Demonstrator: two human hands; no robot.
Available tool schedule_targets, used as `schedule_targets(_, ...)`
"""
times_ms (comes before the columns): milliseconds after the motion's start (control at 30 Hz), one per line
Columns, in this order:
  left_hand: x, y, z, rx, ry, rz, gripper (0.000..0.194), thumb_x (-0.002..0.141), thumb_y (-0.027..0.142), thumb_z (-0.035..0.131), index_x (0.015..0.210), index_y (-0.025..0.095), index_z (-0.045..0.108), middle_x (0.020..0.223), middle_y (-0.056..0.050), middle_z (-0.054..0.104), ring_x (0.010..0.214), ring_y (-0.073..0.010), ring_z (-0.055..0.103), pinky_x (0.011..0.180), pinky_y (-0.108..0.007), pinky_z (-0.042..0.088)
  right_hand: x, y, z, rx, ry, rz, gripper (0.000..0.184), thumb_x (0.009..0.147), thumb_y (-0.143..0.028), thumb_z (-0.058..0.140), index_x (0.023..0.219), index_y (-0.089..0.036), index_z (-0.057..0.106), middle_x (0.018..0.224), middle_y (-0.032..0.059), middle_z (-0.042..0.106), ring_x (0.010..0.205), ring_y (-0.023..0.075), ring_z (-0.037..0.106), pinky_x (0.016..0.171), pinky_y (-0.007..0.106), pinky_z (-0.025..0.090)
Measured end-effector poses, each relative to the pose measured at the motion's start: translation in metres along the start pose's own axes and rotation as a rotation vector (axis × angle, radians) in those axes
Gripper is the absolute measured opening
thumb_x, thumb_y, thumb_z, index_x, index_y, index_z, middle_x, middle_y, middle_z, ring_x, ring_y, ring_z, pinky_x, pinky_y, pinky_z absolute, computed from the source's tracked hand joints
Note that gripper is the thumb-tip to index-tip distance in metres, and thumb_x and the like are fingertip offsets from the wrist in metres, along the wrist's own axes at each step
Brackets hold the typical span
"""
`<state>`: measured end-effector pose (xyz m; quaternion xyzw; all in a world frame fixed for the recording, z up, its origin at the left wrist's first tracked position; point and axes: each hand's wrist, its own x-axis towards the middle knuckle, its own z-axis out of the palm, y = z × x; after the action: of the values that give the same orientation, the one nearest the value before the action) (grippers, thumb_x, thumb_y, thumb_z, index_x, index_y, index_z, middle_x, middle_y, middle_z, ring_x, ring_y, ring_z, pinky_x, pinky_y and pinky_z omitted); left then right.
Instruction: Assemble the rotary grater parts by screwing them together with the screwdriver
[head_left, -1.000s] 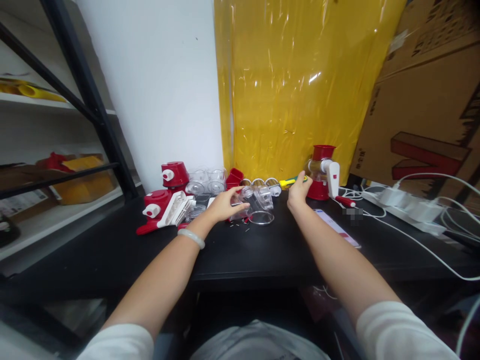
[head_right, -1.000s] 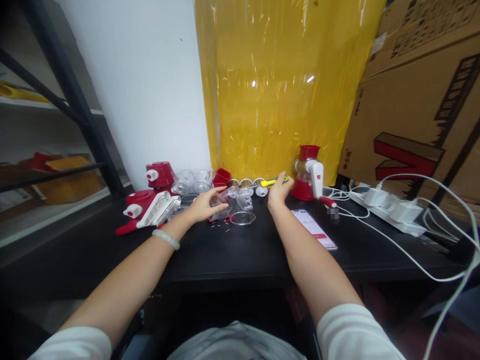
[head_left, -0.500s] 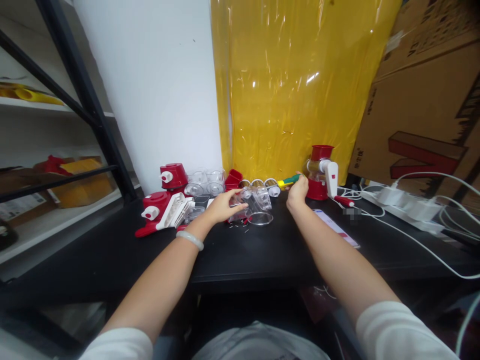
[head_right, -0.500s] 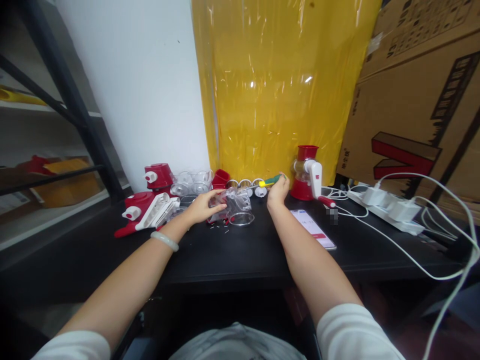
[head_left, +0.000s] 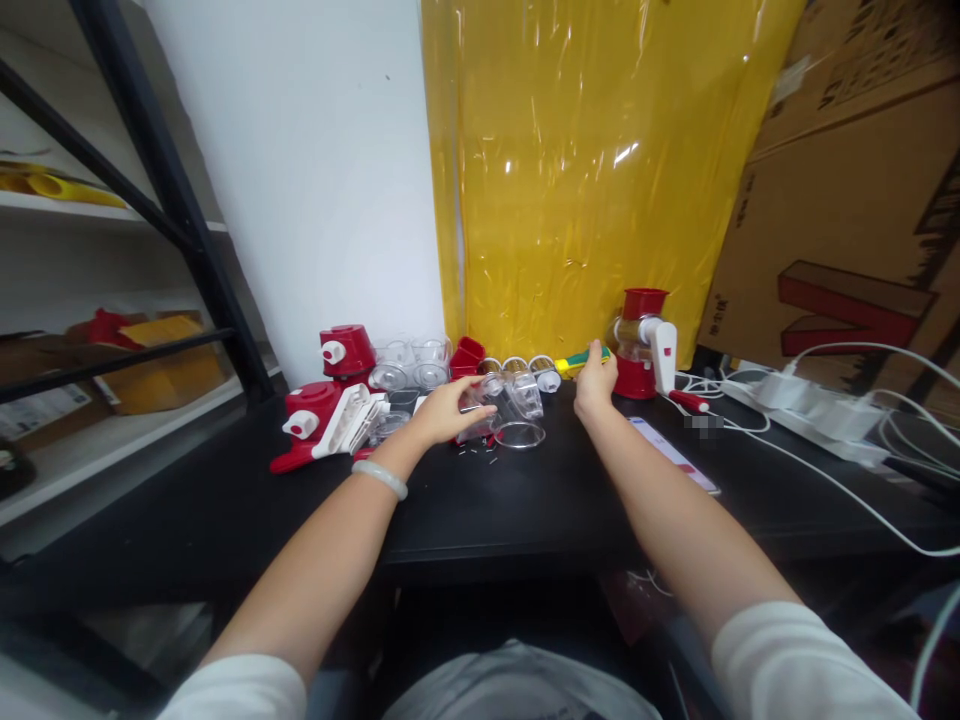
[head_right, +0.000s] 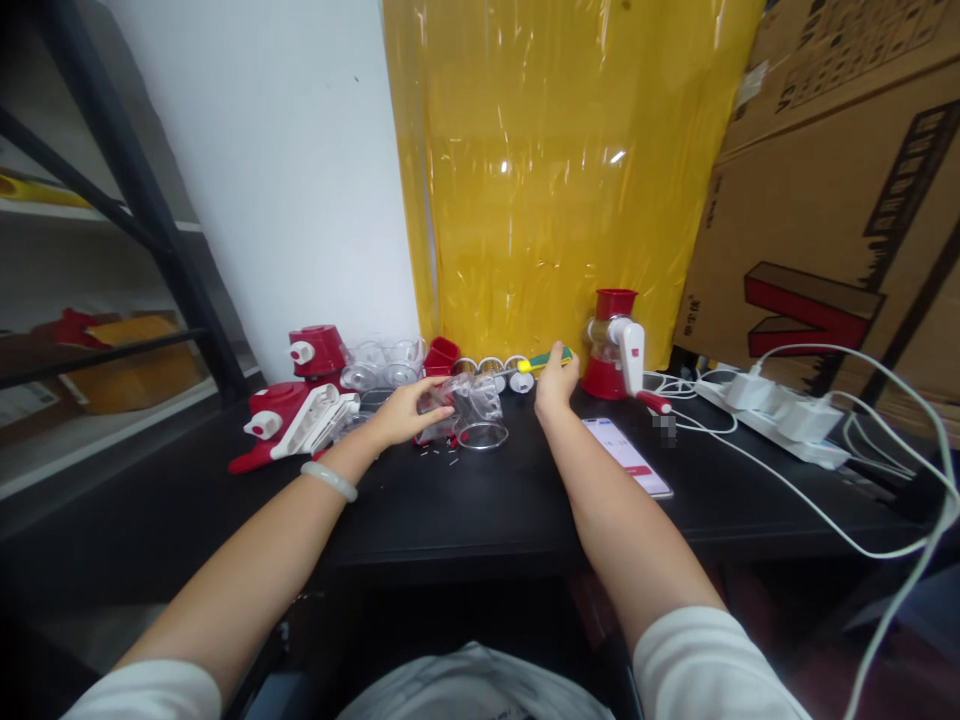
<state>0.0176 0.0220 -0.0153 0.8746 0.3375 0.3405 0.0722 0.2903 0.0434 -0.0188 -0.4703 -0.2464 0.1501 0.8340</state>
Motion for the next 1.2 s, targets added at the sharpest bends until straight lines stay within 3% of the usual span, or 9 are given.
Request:
schedule_targets(300, 0.000, 0.001, -0.005, 0.021, 0.032, 0.013, 0.067, 0.080, 0.057, 0.066, 0.135, 0.022, 0.054, 0.122, -0.012, 0.067, 0.107, -0.0285, 0.064, 0.095, -0.045, 0.048, 0.001, 0.004, 0.000, 0.038, -0.014, -0.046, 0.027, 0.088, -0.048, 0.045, 0.094, -0.022, 0.047, 0.080, -0.0016, 0.053, 0.069, 0.0141, 0.057, 0.062, 0.028, 0.048)
schedule_targets(500, 0.001, 0.001, -0.019, 0.023, 0.040, 0.020, 0.065, 0.078, 0.056, 0.068, 0.133, 0.023, 0.056, 0.126, -0.011, 0.065, 0.110, -0.0291, 0.063, 0.096, -0.045, 0.048, -0.004, 0.001, 0.000, -0.007, -0.020, 0.041, 0.012, 0.085, -0.032, 0.042, 0.090, -0.022, 0.047, 0.076, -0.0034, 0.050, 0.057, 0.0117, 0.050, 0.054, 0.026, 0.044)
schedule_targets(700, 0.001, -0.007, -0.028, 0.014, 0.019, -0.026, 0.064, 0.074, 0.056, 0.070, 0.128, 0.023, 0.060, 0.114, -0.010, 0.070, 0.100, -0.0283, 0.067, 0.088, -0.043, 0.051, -0.005, 0.017, -0.001, -0.060, -0.067, 0.033, 0.012, 0.084, -0.032, 0.043, 0.082, -0.021, 0.049, 0.072, -0.0038, 0.051, 0.059, 0.0114, 0.051, 0.056, 0.024, 0.044)
schedule_targets(833, 0.001, -0.013, -0.029, 0.029, 0.000, -0.033, 0.065, 0.072, 0.056, 0.072, 0.127, 0.022, 0.061, 0.110, -0.011, 0.071, 0.098, -0.0287, 0.067, 0.086, -0.043, 0.052, -0.008, 0.026, -0.002, -0.038, -0.103, 0.097, 0.012, 0.083, -0.030, 0.041, 0.081, -0.021, 0.049, 0.067, -0.0053, 0.049, 0.052, 0.0112, 0.048, 0.050, 0.024, 0.041)
schedule_targets(1200, 0.002, -0.014, -0.042, 0.024, -0.109, -0.114, 0.066, 0.067, 0.059, 0.074, 0.119, 0.019, 0.067, 0.099, -0.010, 0.073, 0.087, -0.0265, 0.069, 0.079, -0.040, 0.053, -0.019, 0.026, 0.000, -0.026, -0.151, 0.133, 0.012, 0.084, -0.024, 0.040, 0.078, -0.021, 0.049, 0.066, -0.0055, 0.051, 0.047, 0.0106, 0.047, 0.044, 0.025, 0.038)
